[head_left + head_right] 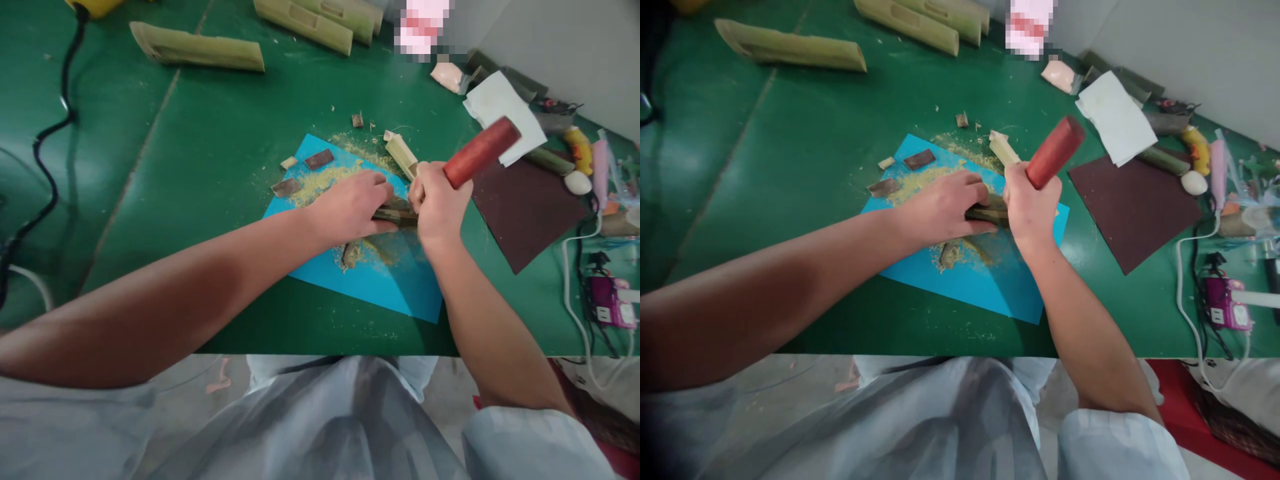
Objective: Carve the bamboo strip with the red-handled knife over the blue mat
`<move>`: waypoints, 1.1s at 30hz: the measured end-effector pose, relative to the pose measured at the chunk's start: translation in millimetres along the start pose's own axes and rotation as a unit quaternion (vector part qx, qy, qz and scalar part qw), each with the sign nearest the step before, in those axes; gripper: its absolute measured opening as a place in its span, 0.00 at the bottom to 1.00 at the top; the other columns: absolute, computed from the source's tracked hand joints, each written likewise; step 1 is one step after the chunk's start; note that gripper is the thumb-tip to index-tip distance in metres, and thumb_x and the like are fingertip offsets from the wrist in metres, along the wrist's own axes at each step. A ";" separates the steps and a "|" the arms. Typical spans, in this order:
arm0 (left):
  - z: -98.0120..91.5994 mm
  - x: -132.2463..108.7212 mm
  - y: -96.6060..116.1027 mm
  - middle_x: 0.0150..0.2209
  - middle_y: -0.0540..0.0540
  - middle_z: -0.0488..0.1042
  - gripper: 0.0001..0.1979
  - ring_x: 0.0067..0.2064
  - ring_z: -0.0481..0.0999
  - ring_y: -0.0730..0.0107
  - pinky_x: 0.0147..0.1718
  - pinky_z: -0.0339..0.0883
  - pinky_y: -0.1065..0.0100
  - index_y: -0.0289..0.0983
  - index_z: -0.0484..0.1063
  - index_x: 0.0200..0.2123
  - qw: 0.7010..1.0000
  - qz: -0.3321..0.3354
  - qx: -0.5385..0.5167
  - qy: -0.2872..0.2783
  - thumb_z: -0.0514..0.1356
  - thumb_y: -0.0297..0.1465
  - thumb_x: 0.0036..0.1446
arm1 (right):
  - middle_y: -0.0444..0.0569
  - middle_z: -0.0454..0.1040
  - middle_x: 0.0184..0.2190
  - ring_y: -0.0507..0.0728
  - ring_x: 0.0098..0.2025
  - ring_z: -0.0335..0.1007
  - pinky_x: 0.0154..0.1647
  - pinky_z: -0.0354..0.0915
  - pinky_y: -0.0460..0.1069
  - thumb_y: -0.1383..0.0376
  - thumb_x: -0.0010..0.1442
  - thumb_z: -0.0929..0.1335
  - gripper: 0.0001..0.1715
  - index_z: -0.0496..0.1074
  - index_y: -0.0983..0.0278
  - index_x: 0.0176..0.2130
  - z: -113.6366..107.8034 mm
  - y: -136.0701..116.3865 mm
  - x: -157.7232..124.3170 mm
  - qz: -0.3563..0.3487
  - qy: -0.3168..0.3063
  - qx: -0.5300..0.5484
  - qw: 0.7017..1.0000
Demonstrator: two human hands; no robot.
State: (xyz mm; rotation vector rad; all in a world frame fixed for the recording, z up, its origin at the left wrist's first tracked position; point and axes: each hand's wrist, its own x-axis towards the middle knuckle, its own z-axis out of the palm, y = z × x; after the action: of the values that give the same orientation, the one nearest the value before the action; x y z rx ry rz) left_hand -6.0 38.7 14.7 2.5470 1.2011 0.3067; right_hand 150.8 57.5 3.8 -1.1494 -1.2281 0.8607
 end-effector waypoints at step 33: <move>-5.1 -5.8 12.4 0.44 0.38 0.75 0.16 0.48 0.74 0.52 0.46 0.66 0.57 0.33 0.75 0.46 0.996 0.033 0.075 -0.022 0.54 0.39 0.67 | 0.39 0.61 0.20 0.53 0.28 0.65 0.34 0.71 0.52 0.49 0.64 0.71 0.24 0.62 0.57 0.25 -15.8 -2.3 -20.9 -0.033 -0.031 -0.055 0.997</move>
State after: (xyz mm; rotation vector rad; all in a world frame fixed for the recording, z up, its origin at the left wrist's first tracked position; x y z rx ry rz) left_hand -2.4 27.7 23.6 2.7115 1.1677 0.1806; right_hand 162.5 34.1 1.3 -1.1699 -1.3715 0.7936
